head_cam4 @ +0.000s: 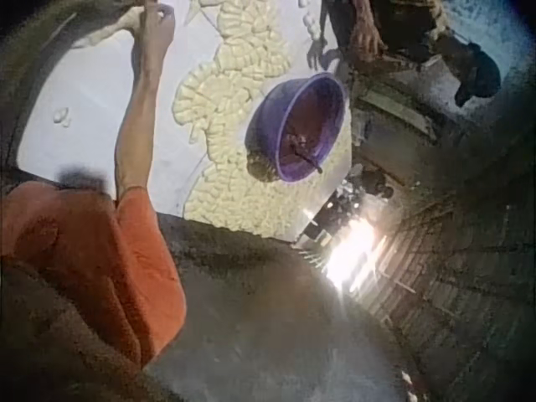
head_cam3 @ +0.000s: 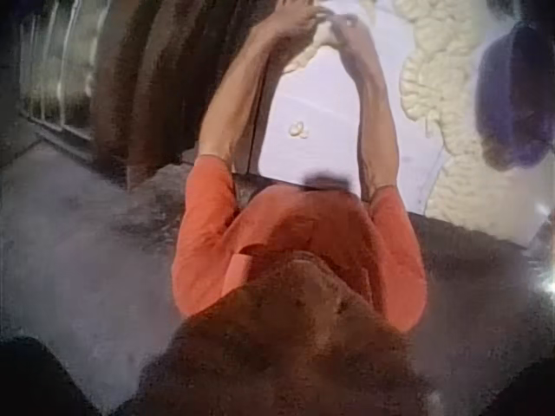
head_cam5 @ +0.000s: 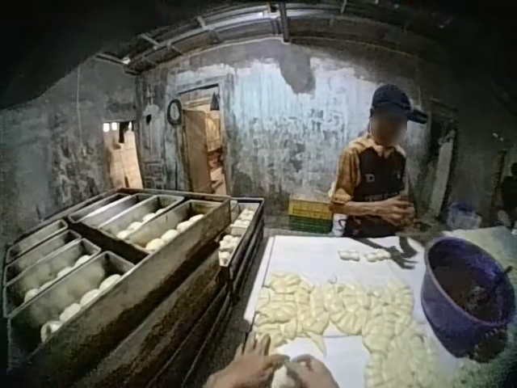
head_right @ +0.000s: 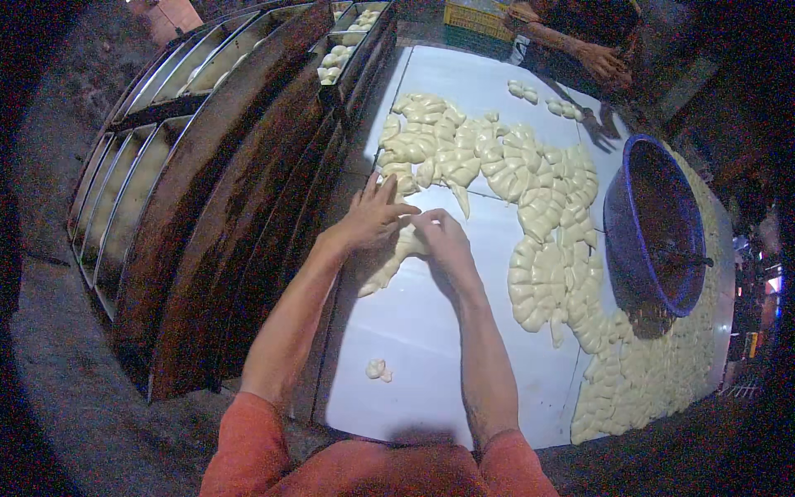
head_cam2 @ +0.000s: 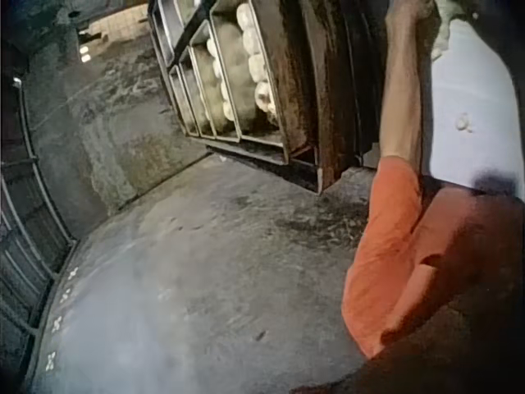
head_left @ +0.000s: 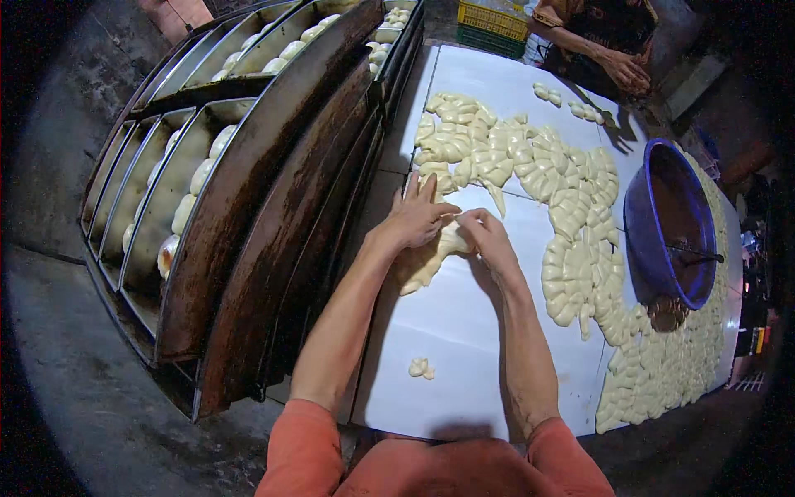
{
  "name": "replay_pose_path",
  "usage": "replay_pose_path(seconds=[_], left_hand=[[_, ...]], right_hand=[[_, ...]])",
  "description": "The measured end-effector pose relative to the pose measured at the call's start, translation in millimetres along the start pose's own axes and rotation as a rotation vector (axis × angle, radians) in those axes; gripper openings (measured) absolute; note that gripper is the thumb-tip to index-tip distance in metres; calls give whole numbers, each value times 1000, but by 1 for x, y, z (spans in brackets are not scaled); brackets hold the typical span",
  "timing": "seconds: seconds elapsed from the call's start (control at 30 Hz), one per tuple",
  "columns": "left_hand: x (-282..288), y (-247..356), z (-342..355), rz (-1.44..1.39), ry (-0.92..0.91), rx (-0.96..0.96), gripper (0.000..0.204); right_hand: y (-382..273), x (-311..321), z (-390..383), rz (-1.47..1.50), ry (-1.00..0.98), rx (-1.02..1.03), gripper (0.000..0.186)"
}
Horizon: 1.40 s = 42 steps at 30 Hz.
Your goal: The person fills dough balls with a brown paste using a spoon, rolls the dough by hand, and places the filled dough pieces into metal baking pans.
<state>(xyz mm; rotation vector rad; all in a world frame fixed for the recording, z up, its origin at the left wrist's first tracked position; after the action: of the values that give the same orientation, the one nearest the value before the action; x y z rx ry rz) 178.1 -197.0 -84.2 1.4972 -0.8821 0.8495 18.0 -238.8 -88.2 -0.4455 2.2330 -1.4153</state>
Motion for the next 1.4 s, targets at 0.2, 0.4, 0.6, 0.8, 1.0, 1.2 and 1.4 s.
replay_pose_path(seconds=[0.2,0.4,0.6,0.8,1.0,1.2,1.4], left_hand=[[-1,2,0,58,26,-101,23],[-2,-2,-1,25,206,-102,21],[-10,-8,-8,-115,347,-2,30],[-7,28,-40,-128,269,-89,47],[-24,44,-41,67,197,-239,24],[-31,43,-46,82,211,-199,25],[-20,80,-68,-233,242,-87,80]], right_hand=[[-12,1,8,-899,19,72,43],[-4,23,-14,-350,-11,35,27],[6,45,-42,-6,32,-21,39],[9,27,-39,-15,-92,-61,39],[-4,17,-42,-408,-101,-4,30],[-27,41,-72,-100,-430,-84,21],[-48,59,-114,153,-96,-29,43]])
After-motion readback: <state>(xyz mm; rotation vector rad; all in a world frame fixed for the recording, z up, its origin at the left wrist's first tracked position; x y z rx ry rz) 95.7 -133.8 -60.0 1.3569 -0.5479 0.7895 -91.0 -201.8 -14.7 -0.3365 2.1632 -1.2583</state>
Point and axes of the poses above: each hand's wrist, its own z-axis towards the middle knuckle, its own x-axis out of the back of the hand, y = z × x, the point moved 4 cm from there along z, towards the middle knuckle, and after that the axes turned 1 degree about -y, right-handed, at the moved point
